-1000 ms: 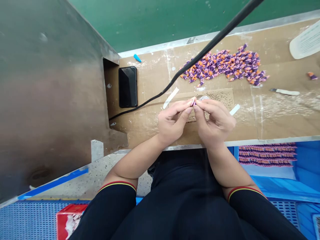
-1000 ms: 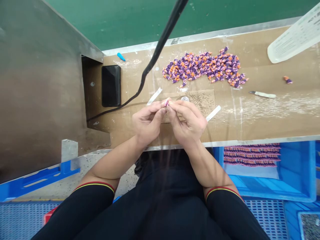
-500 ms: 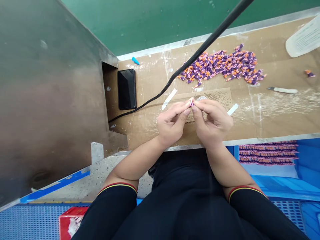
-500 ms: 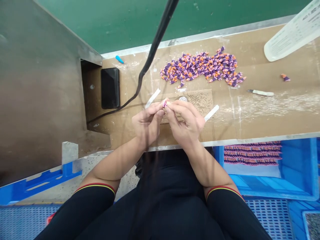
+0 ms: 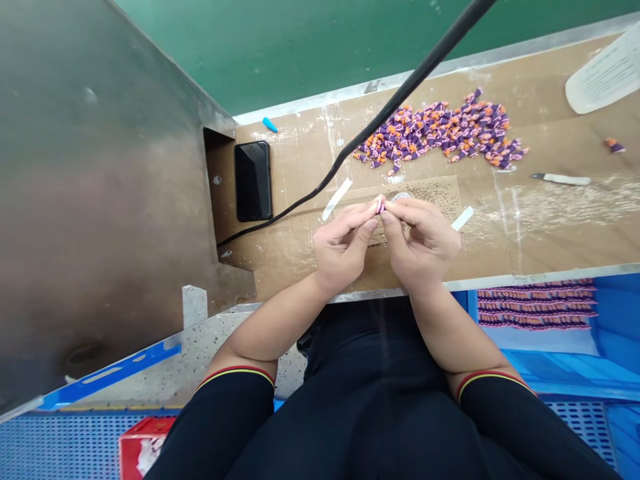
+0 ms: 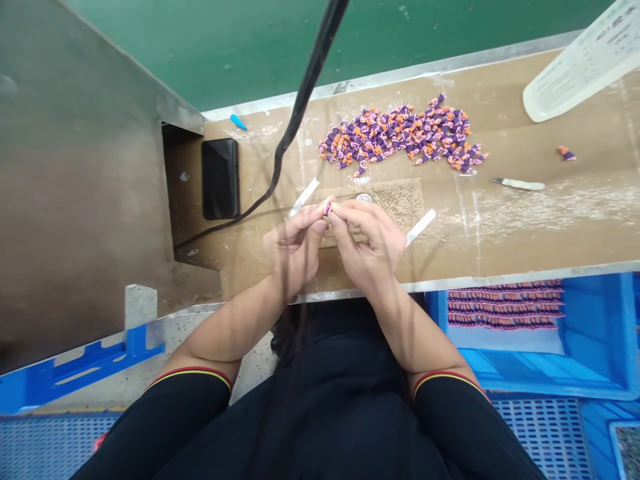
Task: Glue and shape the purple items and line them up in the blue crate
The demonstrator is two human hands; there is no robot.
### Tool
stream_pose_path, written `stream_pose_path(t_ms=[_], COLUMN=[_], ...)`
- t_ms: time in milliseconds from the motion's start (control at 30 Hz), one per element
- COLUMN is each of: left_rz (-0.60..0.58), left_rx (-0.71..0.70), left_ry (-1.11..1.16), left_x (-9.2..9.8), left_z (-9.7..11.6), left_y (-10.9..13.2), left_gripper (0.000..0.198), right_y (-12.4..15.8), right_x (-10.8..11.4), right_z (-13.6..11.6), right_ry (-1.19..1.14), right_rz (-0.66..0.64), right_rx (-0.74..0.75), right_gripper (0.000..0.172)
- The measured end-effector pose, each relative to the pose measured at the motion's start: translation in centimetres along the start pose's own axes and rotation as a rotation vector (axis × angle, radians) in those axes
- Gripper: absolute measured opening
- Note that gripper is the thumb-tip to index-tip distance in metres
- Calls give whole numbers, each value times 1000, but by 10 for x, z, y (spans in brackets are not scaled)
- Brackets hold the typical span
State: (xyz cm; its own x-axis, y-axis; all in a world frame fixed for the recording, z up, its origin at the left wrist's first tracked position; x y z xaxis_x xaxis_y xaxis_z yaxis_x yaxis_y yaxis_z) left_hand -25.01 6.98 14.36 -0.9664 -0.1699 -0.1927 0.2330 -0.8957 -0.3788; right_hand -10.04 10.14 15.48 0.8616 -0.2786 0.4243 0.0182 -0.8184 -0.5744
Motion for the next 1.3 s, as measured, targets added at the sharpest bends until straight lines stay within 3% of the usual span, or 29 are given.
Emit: stream_pose_path(t_ms=[267,400,567,700,800,933,1067,1200,1300], left_rz=[-25,-38,-7,8,22,40,50,35,39], left_rx=[-51,-39,-40,-37,-22,-69,-122,-154,-178], left_ry=[49,42,3,-13,-28,-43,-72,-122,-158], left_x=[0,2,4,3,2,2,5,5,2], left_z=[-1,-3,-1,2,0,-3,-5,-1,4], left_y=[1,2,0,-2,-3,-4,-5,-7,-8], left_gripper=[28,36,31,29,32,33,31,30,30], right_y=[1,-5,-32,-56,-61,-58,-51,-48,-45], right_x=[-3,7,65,121,142,140,129,139,149], right_z=[7,6,36,85,120,142,143,142,145], right_ry=[-55,-56,76,314,409,400,370,389,377], right_rz=[-39,-23,-159,-468,-674,-818,-909,-852,-765], right_rx=[-55,-48,35,122,184,241,275,261,218], right_gripper=[17,16,13,10,9,12,18,19,33])
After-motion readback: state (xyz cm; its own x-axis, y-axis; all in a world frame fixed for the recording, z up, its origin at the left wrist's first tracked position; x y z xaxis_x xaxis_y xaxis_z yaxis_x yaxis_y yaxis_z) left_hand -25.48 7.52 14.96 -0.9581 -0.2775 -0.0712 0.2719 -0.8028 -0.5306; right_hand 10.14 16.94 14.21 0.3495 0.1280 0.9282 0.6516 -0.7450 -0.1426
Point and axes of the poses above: each hand's wrist, its own y-axis away from the middle knuckle, its own x-axis out of the back of the hand, z = x × y, the point moved 6 cm from there along -y, towards the middle knuckle, and after that the axes turned 10 degrees about y, right-handed, at the moved point
